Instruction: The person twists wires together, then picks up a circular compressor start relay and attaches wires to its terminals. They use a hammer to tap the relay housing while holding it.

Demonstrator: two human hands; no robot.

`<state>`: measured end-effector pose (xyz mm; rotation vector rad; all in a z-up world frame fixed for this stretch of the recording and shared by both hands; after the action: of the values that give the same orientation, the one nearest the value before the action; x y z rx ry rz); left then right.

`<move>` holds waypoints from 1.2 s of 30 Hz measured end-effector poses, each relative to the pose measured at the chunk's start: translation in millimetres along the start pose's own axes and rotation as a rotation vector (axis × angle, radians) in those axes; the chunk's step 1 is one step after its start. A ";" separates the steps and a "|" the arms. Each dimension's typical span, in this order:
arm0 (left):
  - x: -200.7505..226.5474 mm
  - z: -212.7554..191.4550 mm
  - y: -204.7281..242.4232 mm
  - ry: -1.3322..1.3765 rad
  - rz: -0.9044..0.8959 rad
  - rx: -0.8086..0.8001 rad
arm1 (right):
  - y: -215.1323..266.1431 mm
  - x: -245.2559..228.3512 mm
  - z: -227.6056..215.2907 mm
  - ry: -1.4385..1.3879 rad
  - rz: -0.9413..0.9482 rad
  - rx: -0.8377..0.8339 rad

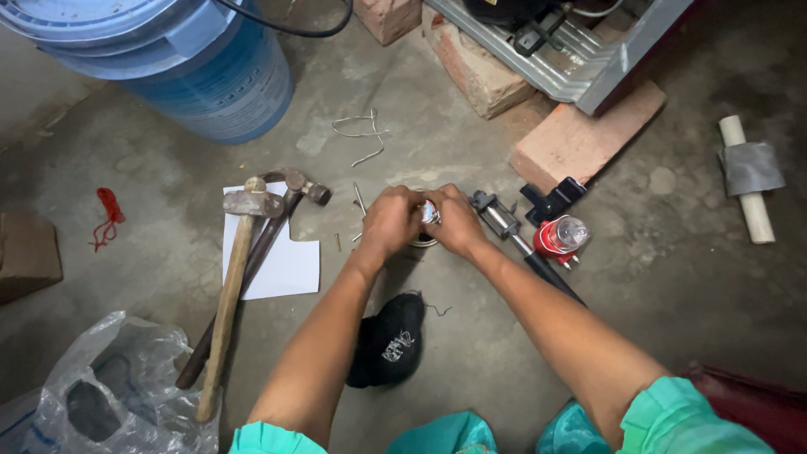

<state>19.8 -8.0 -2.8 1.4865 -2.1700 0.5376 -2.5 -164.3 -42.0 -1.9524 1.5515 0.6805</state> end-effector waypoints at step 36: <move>19.8 16.5 9.3 -0.275 0.319 0.069 | 0.1 9.3 9.2 -0.016 0.024 0.031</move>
<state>2.4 -29.0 -5.7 1.3187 -2.6532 0.5434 -1.2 -164.4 -55.1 -1.9037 1.5697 0.6760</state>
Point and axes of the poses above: each hand's wrist, its own y-axis away from the middle knuckle, its own z-axis out of the palm, x = y × z, the point moved 2 cm from there along -y, towards the middle knuckle, and after that the axes turned 6 degrees about -z, right-handed, at the moved point
